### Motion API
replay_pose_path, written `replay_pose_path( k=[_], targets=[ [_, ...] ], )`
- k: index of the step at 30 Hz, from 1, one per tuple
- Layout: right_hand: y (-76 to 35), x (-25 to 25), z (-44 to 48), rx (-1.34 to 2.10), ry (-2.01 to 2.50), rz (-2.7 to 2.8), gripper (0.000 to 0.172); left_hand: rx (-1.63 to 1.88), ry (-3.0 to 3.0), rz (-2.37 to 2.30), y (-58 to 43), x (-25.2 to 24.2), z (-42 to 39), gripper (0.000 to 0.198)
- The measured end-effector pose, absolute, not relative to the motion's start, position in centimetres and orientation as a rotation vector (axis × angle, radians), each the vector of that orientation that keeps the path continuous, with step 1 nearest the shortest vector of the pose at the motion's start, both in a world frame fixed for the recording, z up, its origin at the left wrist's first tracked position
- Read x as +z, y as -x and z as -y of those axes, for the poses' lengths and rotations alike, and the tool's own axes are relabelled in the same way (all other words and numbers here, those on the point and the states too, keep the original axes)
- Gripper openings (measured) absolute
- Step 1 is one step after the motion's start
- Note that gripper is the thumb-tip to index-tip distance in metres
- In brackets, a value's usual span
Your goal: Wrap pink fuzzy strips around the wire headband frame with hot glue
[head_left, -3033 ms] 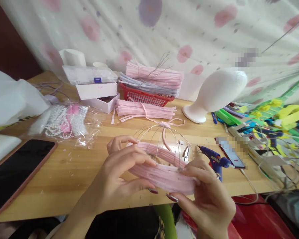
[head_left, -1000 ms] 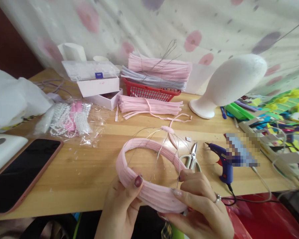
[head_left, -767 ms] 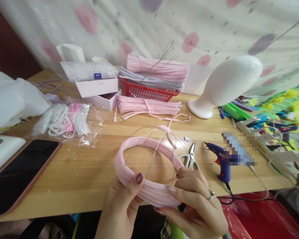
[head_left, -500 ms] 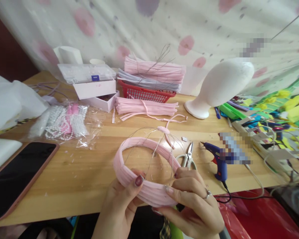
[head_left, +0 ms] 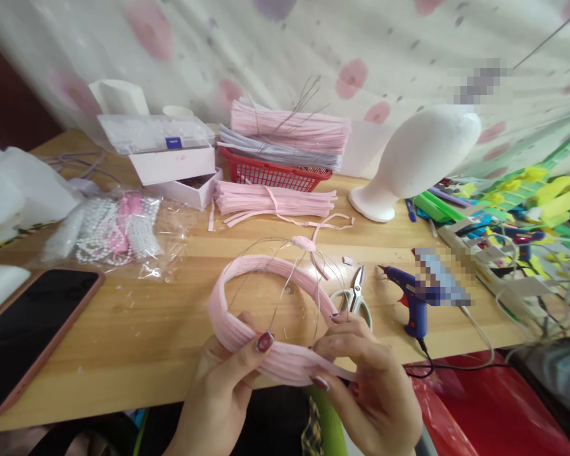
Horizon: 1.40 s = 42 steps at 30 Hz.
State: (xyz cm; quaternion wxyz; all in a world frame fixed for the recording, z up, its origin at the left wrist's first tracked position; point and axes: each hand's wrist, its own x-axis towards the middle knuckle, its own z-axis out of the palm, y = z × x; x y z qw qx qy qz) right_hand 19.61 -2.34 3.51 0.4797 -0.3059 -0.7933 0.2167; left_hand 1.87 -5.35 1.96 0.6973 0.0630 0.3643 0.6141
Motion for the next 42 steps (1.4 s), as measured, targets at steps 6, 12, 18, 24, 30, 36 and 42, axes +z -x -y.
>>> replay_pose_path(
  k=[6,12,18,24,30,36,42],
  targets=[
    [-19.5,4.8,2.1,0.398,0.762,2.084,0.025,1.376,-0.074,-0.922,-1.5,1.7,5.2,0.031],
    [-18.9,5.4,2.4,0.346,0.826,2.086,0.025,1.414,-0.133,-0.882,-2.4,1.9,5.5,0.041],
    [-18.5,5.0,2.4,0.329,0.835,2.095,0.025,1.33,-0.241,-0.776,-3.4,1.7,5.9,0.024],
    [-19.0,5.1,2.1,0.319,0.775,2.15,0.031,1.326,-0.211,-0.721,-3.0,0.8,5.9,0.017],
    [-18.8,5.4,1.7,0.317,0.704,2.185,0.033,1.366,-0.139,-0.754,-2.7,1.5,6.0,0.024],
    [-18.5,5.8,1.4,0.341,0.658,2.238,0.029,1.37,-0.028,-0.793,-2.4,2.7,6.0,0.027],
    [-18.6,5.9,1.4,0.335,0.645,2.272,0.029,1.367,0.038,-0.759,-2.2,2.3,6.1,0.025]
  ],
)
